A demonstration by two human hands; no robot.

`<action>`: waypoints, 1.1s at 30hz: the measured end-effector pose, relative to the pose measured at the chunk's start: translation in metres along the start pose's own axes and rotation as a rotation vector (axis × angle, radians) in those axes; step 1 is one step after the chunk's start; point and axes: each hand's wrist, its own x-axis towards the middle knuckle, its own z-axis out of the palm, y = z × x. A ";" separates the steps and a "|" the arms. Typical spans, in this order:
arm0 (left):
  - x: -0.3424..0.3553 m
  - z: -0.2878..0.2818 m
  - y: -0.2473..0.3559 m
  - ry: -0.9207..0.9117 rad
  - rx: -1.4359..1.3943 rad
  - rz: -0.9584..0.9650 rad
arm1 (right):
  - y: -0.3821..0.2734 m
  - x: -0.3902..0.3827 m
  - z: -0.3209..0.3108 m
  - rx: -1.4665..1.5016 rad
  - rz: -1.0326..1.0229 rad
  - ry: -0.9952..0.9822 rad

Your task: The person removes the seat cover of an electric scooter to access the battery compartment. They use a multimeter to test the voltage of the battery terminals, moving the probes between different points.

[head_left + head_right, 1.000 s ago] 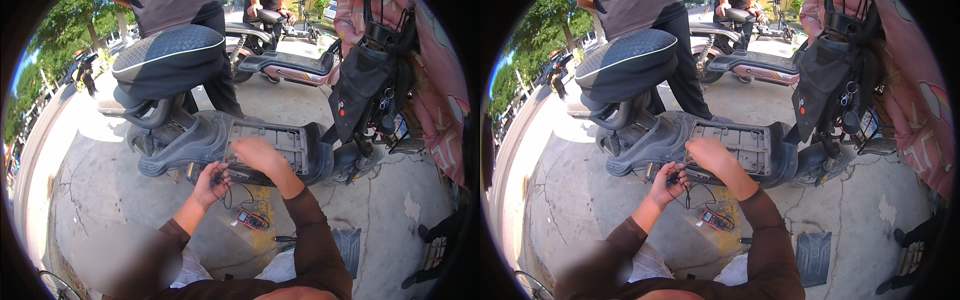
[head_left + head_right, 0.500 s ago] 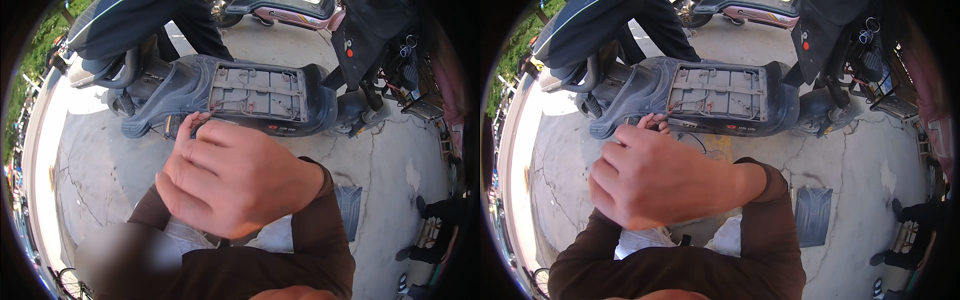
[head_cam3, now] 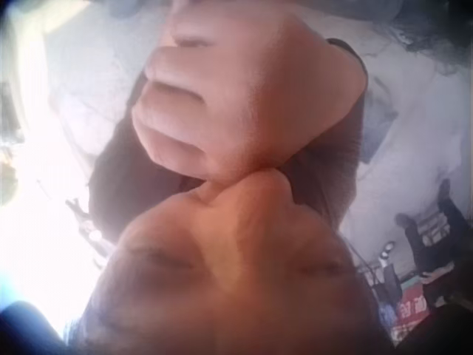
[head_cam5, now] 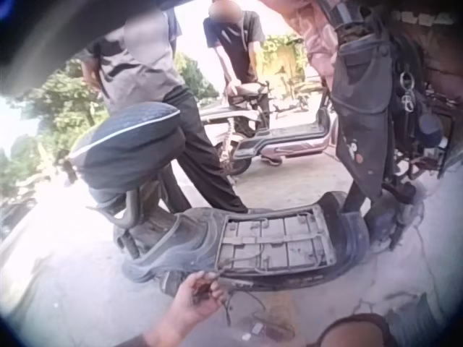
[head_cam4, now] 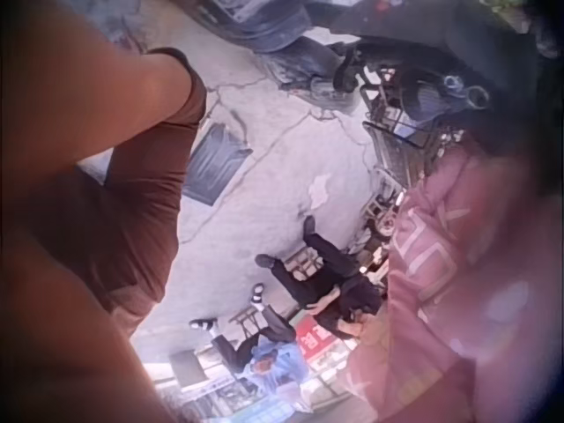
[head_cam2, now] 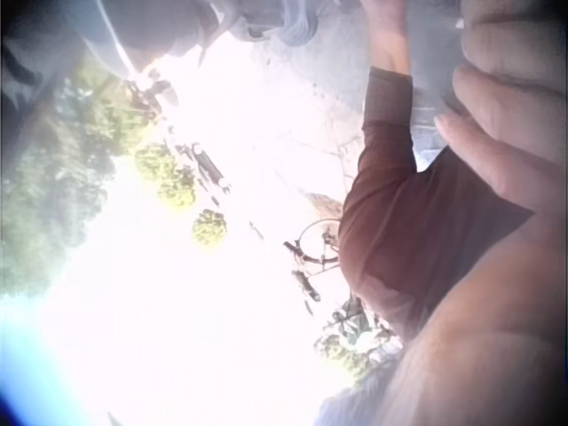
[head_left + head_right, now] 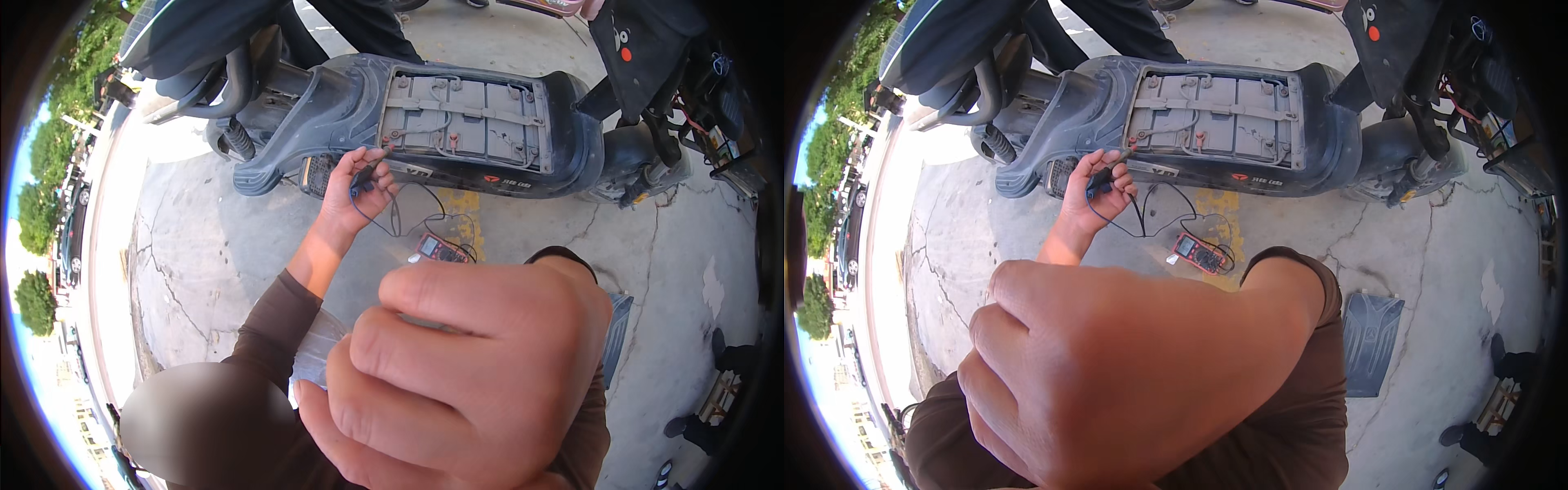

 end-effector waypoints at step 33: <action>0.003 -0.010 -0.002 -0.083 -0.017 -0.014 | 0.012 -0.006 -0.008 -0.073 0.066 -0.024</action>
